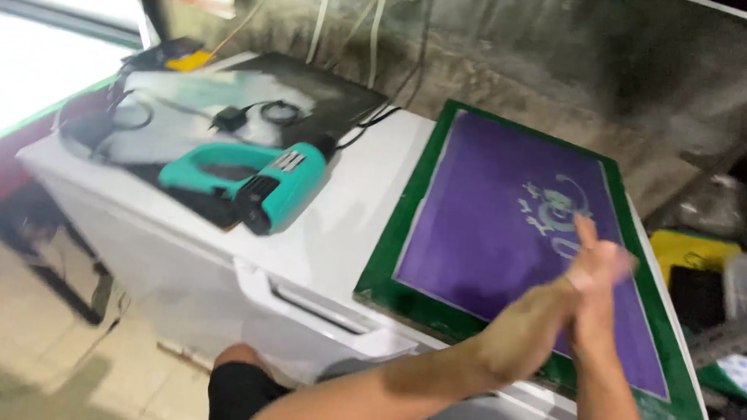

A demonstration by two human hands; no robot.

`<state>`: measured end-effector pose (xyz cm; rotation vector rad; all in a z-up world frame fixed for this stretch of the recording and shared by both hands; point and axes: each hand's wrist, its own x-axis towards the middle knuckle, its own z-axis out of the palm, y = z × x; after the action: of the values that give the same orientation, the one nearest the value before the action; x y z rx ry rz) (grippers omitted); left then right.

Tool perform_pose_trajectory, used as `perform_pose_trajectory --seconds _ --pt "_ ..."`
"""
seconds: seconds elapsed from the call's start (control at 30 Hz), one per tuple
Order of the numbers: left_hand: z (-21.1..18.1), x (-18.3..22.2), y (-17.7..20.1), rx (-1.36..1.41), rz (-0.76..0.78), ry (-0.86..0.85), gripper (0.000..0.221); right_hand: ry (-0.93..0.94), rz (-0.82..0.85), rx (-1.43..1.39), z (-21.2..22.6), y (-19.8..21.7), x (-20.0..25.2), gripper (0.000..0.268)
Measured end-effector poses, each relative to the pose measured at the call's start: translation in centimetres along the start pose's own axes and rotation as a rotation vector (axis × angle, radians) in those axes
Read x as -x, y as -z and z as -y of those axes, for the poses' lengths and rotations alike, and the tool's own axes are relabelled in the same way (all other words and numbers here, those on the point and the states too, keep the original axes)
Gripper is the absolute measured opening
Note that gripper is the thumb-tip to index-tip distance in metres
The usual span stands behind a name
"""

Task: Drying a screen printing frame using a heat gun after smoothing the mesh with hands.

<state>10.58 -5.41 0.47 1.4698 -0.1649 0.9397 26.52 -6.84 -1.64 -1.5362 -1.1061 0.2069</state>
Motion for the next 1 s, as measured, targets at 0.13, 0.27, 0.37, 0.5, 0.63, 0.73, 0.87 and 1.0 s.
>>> perform_pose_trajectory --seconds 0.13,0.27,0.37,0.5,0.63,0.73,0.87,1.0 --pt "-5.3 2.6 5.6 0.428 0.383 0.060 0.042 -0.110 -0.075 0.173 5.4 -1.6 1.3 0.059" --pt "-7.4 1.8 15.0 -0.884 0.128 -0.167 0.044 -0.046 0.060 0.207 7.6 -2.3 2.6 0.049" --pt "-8.6 4.2 23.7 -1.379 -0.130 -0.078 0.050 -0.052 0.091 0.317 8.0 -3.9 3.1 0.040" --pt "-10.7 6.1 30.7 -1.720 -0.358 0.397 0.055 -0.015 0.197 0.358 7.9 -6.0 2.8 0.043" --pt "-12.2 4.4 32.1 -1.637 -0.268 0.892 0.084 -0.061 0.291 0.325 9.9 -7.5 3.7 0.048" --pt "-9.0 4.3 33.2 -1.563 -0.237 1.146 0.084 0.049 0.416 0.331 8.5 -8.1 3.6 0.052" --pt "-3.2 4.7 34.7 -1.656 -0.501 1.043 0.102 0.134 0.468 0.358 8.0 -10.2 3.6 0.051" --pt "-4.8 3.6 30.7 -1.576 -0.418 1.184 0.130 0.143 0.520 0.435 7.9 -13.5 2.4 0.050"
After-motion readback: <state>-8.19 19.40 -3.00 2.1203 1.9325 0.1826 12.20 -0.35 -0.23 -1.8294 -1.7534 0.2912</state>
